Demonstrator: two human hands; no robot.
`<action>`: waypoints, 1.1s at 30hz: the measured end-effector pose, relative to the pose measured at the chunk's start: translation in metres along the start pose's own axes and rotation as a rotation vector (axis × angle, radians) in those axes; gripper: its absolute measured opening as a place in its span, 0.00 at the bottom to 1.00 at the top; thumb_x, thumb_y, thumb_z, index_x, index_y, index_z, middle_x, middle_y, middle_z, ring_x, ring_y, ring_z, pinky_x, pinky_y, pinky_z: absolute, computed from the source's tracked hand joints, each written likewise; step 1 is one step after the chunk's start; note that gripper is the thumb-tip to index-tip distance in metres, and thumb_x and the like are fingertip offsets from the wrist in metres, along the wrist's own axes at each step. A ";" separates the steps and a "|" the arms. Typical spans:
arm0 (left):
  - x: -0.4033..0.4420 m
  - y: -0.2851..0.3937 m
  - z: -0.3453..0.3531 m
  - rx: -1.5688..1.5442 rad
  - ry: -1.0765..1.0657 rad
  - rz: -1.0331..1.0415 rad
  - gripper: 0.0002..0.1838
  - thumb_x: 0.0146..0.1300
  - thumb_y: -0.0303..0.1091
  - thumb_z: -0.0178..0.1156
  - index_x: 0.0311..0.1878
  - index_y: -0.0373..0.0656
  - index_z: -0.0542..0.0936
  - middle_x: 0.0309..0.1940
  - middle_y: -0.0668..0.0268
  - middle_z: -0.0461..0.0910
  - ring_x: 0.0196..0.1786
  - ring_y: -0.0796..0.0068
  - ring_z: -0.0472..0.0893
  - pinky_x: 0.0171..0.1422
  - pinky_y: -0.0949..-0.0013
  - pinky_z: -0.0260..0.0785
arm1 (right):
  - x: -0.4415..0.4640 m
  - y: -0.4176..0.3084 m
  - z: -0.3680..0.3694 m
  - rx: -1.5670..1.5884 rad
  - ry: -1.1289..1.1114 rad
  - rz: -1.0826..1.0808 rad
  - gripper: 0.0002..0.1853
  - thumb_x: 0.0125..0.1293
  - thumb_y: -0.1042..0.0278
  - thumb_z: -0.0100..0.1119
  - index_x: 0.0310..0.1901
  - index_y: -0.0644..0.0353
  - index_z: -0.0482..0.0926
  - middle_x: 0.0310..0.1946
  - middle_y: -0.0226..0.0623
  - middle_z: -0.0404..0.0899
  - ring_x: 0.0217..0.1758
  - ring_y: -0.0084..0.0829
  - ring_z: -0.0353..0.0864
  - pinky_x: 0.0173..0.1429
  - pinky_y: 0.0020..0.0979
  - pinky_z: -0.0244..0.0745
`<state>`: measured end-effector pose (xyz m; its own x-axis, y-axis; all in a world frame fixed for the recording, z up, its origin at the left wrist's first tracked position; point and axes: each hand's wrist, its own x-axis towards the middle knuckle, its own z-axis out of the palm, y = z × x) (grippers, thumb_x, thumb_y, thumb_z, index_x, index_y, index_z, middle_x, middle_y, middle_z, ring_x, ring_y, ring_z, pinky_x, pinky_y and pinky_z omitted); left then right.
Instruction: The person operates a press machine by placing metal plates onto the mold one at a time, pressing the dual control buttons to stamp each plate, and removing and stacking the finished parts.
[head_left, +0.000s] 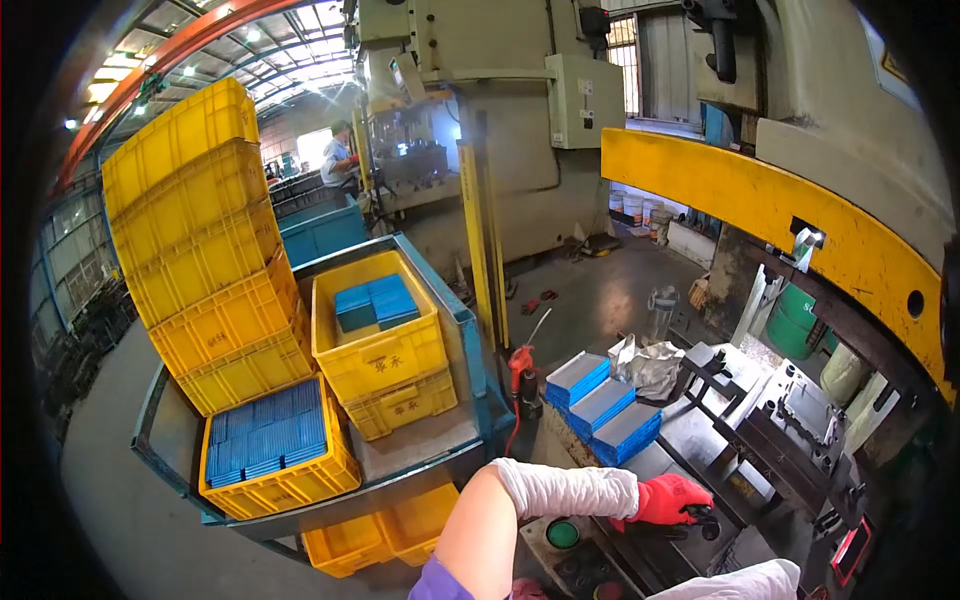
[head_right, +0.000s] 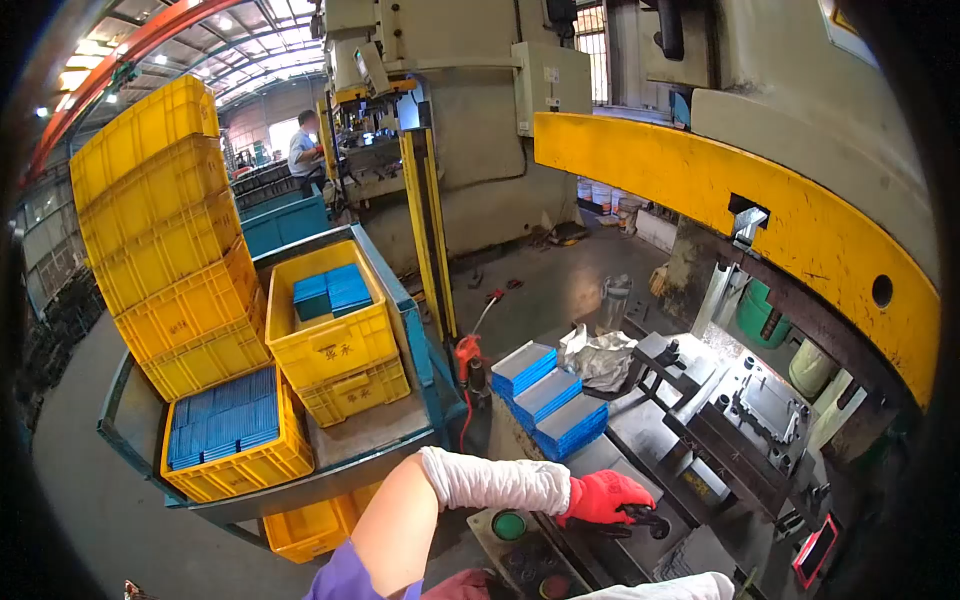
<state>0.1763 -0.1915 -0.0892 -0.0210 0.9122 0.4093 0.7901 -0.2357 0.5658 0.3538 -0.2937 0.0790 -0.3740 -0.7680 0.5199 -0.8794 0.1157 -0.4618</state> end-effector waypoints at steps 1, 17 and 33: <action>0.006 0.004 -0.001 -0.009 -0.013 0.008 0.21 0.54 0.36 0.62 0.52 0.44 0.75 0.45 0.57 0.79 0.51 0.53 0.77 0.55 0.56 0.70 | 0.000 0.001 0.000 -0.003 -0.001 0.004 0.13 0.55 0.66 0.58 0.43 0.53 0.81 0.35 0.36 0.76 0.38 0.35 0.78 0.36 0.33 0.73; 0.079 0.020 -0.039 0.151 0.135 0.342 0.22 0.48 0.36 0.65 0.49 0.47 0.76 0.41 0.61 0.79 0.47 0.55 0.78 0.49 0.55 0.71 | -0.001 0.010 -0.004 -0.035 0.003 0.038 0.13 0.55 0.66 0.58 0.42 0.53 0.81 0.36 0.35 0.76 0.38 0.35 0.77 0.37 0.32 0.72; 0.101 0.035 -0.046 0.132 0.123 0.314 0.21 0.50 0.38 0.64 0.49 0.46 0.76 0.42 0.60 0.80 0.48 0.56 0.78 0.52 0.57 0.70 | -0.002 0.010 -0.006 -0.048 0.031 0.008 0.12 0.54 0.66 0.57 0.42 0.52 0.81 0.38 0.35 0.76 0.39 0.35 0.77 0.38 0.31 0.72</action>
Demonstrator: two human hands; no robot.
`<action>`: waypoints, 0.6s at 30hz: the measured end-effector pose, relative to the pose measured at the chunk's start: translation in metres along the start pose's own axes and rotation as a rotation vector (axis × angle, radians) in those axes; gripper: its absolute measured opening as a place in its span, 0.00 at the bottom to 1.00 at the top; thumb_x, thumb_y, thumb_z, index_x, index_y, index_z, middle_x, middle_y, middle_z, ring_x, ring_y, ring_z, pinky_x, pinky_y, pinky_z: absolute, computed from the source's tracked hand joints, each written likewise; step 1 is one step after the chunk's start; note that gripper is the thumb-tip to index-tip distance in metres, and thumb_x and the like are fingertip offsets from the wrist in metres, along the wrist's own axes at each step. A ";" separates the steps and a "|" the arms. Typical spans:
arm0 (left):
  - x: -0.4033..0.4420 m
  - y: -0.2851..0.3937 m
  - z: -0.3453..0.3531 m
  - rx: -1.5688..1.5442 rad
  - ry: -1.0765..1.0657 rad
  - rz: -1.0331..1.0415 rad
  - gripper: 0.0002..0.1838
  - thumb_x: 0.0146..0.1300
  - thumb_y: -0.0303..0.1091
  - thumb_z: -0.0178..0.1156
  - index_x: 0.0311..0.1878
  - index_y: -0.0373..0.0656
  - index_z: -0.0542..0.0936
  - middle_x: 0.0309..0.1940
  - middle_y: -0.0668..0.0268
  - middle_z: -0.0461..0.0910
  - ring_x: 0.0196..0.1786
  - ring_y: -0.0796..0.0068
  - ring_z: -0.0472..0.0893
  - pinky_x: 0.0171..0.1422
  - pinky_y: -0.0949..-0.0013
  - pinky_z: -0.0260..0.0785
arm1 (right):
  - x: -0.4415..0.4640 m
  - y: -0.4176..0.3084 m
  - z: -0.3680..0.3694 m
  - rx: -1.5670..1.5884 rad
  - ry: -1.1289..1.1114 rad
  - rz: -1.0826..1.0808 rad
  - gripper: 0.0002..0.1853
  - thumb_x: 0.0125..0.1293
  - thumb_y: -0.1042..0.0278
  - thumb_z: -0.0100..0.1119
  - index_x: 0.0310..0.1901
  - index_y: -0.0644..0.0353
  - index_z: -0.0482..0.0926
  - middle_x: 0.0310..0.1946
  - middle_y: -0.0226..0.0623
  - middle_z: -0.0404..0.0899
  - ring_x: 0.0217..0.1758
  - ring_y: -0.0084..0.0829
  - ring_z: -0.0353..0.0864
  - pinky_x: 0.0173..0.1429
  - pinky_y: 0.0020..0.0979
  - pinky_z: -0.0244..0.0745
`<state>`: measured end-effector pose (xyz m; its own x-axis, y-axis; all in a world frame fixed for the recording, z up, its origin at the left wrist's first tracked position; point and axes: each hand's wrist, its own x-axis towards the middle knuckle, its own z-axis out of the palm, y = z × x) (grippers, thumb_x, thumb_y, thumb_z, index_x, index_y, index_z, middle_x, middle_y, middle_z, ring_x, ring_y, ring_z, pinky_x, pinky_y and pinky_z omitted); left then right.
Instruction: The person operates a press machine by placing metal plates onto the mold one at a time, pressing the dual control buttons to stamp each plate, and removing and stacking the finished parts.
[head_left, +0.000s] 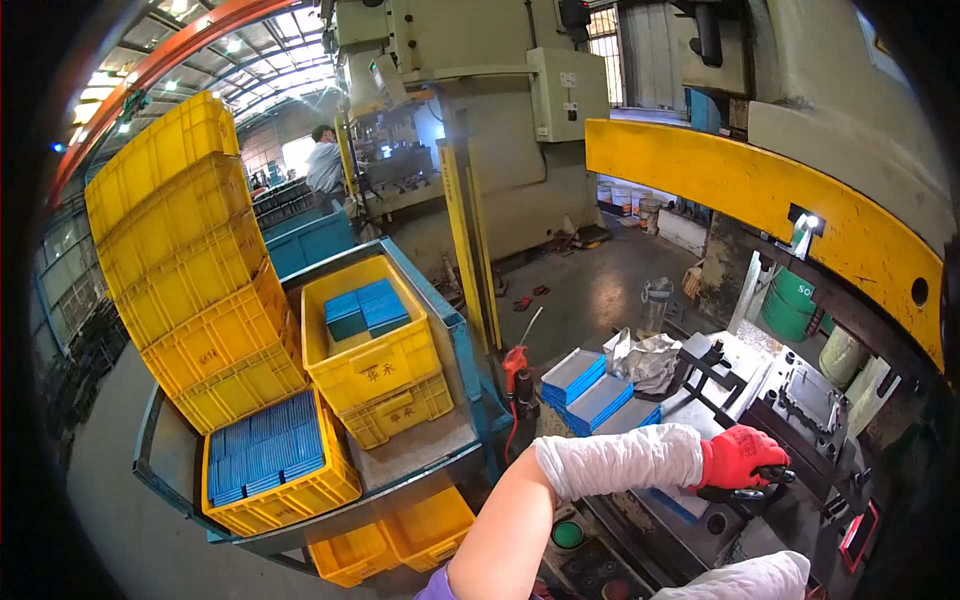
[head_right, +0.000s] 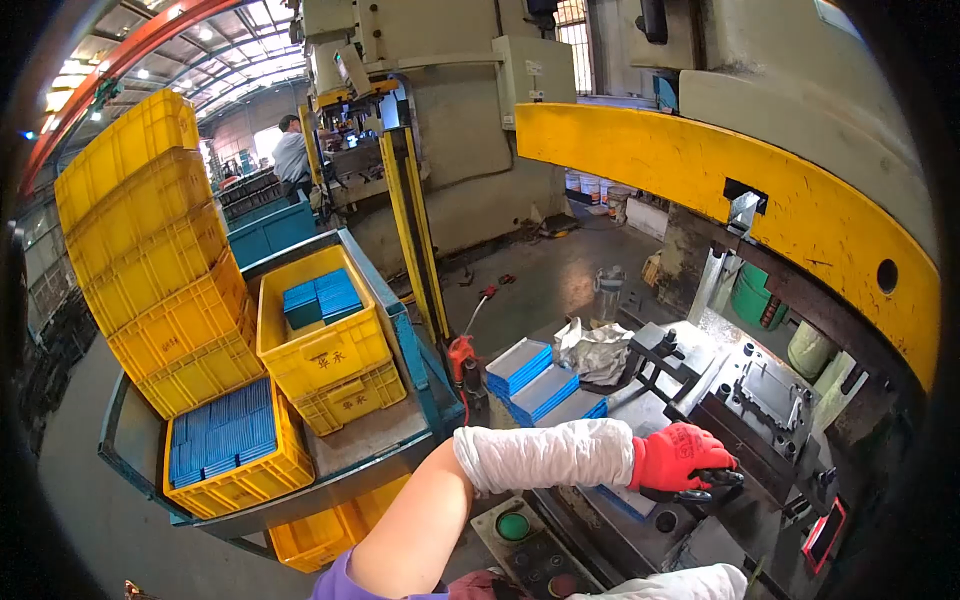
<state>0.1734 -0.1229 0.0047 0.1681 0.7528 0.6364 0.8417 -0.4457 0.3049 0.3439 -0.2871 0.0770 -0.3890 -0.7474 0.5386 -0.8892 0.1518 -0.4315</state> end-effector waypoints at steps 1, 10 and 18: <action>-0.004 -0.001 0.003 0.010 0.009 0.023 0.22 0.50 0.38 0.65 0.50 0.46 0.76 0.42 0.61 0.79 0.48 0.57 0.78 0.53 0.57 0.70 | 0.000 0.000 0.000 0.001 -0.001 -0.001 0.12 0.54 0.66 0.57 0.41 0.52 0.81 0.38 0.35 0.76 0.39 0.35 0.77 0.38 0.31 0.72; -0.011 0.003 -0.017 0.099 -0.025 0.037 0.23 0.50 0.38 0.64 0.52 0.47 0.75 0.41 0.63 0.78 0.47 0.58 0.78 0.51 0.57 0.69 | -0.005 0.000 -0.004 -0.004 0.020 -0.011 0.12 0.54 0.66 0.57 0.41 0.52 0.81 0.38 0.35 0.76 0.40 0.35 0.77 0.38 0.30 0.71; 0.009 0.023 -0.035 0.177 0.040 0.145 0.24 0.49 0.40 0.64 0.52 0.49 0.75 0.41 0.64 0.77 0.47 0.59 0.77 0.49 0.57 0.69 | -0.016 0.009 -0.007 -0.023 0.018 -0.023 0.12 0.54 0.66 0.57 0.41 0.52 0.81 0.39 0.34 0.76 0.40 0.35 0.76 0.38 0.30 0.71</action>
<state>0.1758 -0.1437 0.0422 0.2763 0.6657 0.6932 0.8875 -0.4535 0.0818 0.3406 -0.2691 0.0693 -0.3725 -0.7391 0.5612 -0.9032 0.1496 -0.4024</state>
